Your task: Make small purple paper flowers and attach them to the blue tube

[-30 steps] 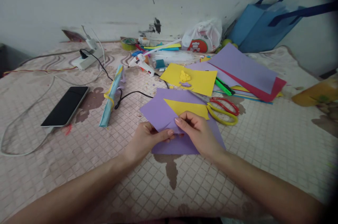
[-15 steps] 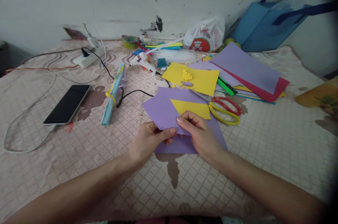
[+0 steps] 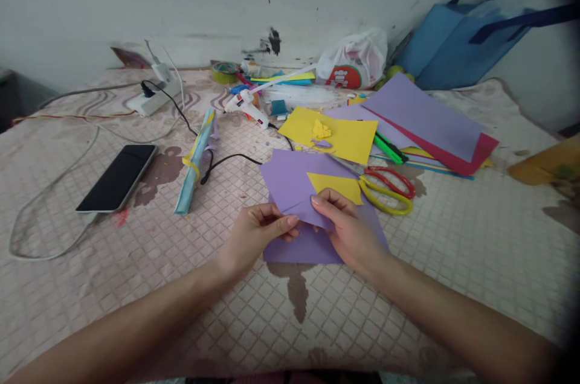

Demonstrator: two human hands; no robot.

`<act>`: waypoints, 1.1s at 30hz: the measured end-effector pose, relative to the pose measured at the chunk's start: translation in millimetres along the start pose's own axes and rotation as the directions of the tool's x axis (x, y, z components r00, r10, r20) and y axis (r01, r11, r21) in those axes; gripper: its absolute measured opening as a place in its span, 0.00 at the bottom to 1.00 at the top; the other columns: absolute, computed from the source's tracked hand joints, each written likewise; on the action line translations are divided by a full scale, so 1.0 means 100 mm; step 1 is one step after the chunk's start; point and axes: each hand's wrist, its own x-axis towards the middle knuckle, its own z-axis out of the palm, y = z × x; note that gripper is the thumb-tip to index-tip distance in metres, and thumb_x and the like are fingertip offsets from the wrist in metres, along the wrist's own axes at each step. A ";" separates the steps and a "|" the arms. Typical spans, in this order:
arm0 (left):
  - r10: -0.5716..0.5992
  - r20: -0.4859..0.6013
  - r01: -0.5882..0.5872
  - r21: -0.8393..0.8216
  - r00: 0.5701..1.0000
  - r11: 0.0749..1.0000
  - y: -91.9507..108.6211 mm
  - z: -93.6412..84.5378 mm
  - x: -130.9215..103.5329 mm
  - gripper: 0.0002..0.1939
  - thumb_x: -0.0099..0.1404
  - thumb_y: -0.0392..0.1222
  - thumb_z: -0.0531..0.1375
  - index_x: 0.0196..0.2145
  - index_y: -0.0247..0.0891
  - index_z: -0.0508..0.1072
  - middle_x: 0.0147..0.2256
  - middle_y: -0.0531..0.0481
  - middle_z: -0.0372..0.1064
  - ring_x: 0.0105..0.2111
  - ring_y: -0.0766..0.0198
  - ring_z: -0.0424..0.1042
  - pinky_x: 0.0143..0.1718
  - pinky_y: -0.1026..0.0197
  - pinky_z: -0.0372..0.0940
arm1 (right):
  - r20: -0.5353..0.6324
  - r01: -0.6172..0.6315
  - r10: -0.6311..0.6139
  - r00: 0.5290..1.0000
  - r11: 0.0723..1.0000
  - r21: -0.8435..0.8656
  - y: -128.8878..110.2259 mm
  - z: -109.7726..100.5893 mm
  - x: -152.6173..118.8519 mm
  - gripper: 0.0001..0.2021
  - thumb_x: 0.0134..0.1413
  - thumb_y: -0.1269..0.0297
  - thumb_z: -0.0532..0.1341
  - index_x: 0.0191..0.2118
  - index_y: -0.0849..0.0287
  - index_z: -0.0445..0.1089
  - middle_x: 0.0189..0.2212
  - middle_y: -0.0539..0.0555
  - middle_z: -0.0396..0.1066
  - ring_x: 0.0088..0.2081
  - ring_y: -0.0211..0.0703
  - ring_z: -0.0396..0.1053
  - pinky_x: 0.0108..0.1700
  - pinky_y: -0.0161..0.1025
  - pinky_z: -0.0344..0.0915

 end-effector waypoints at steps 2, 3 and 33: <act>0.006 -0.020 -0.006 -0.004 1.000 1.000 0.01 0.00 0.00 0.09 0.54 0.44 0.65 0.26 0.34 0.73 0.23 0.52 0.71 0.23 0.70 0.68 0.28 0.67 0.63 | -0.009 -0.012 0.013 1.000 1.000 0.027 -0.01 0.00 0.00 0.14 0.48 0.57 0.62 0.22 0.56 0.58 0.22 0.46 0.57 0.25 0.36 0.56 0.27 0.34 0.56; 0.011 -0.026 -0.011 -0.007 1.000 1.000 0.01 0.00 0.00 0.09 0.55 0.43 0.65 0.25 0.34 0.72 0.22 0.52 0.71 0.23 0.71 0.67 0.27 0.68 0.62 | -0.009 -0.014 0.014 1.000 0.999 0.036 -0.01 0.00 0.01 0.14 0.48 0.58 0.62 0.22 0.56 0.58 0.22 0.46 0.57 0.25 0.36 0.56 0.27 0.34 0.56; 0.066 -0.078 -0.049 0.204 0.995 0.978 -0.03 -0.07 0.03 0.16 0.54 0.48 0.65 0.19 0.32 0.71 0.19 0.52 0.67 0.21 0.70 0.63 0.24 0.68 0.58 | 0.244 0.186 -0.123 0.962 0.948 -0.257 -0.03 0.01 -0.08 0.11 0.49 0.57 0.63 0.32 0.57 0.63 0.29 0.49 0.65 0.31 0.36 0.63 0.33 0.35 0.60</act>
